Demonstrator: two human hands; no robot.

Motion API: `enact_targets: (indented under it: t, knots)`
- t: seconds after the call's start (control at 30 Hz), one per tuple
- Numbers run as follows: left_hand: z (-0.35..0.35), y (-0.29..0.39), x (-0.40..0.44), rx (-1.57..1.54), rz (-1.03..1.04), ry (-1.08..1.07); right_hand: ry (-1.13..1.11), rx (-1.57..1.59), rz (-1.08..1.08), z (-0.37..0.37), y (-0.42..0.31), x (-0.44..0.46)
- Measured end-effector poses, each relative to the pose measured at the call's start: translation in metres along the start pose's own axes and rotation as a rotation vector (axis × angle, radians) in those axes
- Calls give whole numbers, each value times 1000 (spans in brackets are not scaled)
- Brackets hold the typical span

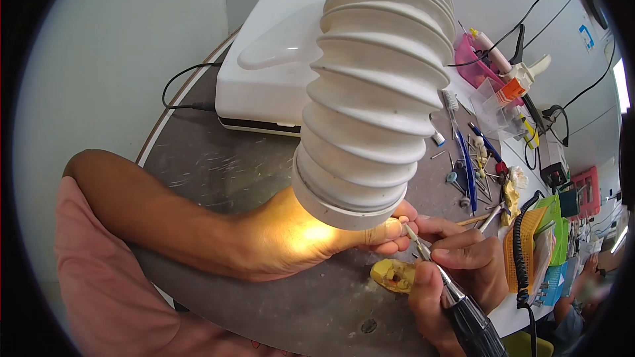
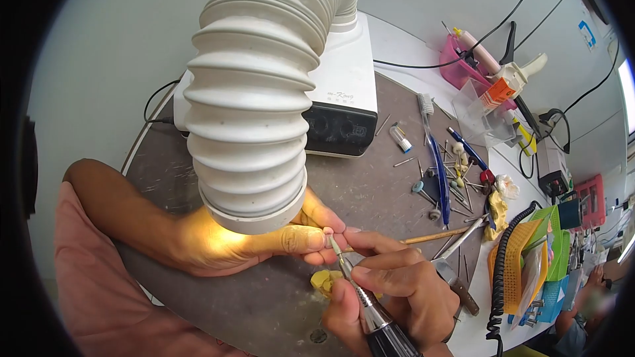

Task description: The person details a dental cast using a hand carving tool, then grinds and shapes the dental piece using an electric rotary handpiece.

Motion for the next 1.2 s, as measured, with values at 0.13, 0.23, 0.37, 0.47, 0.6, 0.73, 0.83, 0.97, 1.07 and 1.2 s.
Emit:
enact_targets:
  t: [0.13,0.23,0.37,0.47,0.6,0.73,0.83,0.97,1.07,1.2]
  knots:
    - [-1,-2,0,-2,30,10,-23,-35,263,1,-8,-3]
    - [2,0,0,47,7,22,35,-30,52,3,-10,1]
    - [2,-4,1,31,56,-24,53,17,155,6,-7,-2]
    - [2,-4,1,43,59,-14,-10,-52,165,-1,-6,-5]
    - [1,-6,1,74,86,-11,-52,-125,186,-1,-4,-6]
    - [2,-4,1,68,55,-15,-50,-112,198,1,-5,-3]
    - [2,-5,1,35,72,-29,15,-204,80,1,-5,5]
    - [3,-3,0,52,32,6,34,-107,65,1,-10,-6]
    - [3,-4,-1,21,28,25,45,-121,135,-1,-6,-9]
    - [2,-2,-1,14,13,31,16,-207,65,0,-5,-9]
Point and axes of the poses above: each hand's wrist, its own x-axis towards the middle knuckle, its own z-axis out of the palm, y = z × x, the point moved 4 cm from there along x, towards the middle knuckle, and after that the axes turned 11 degrees about -x, right-handed, at the moved point
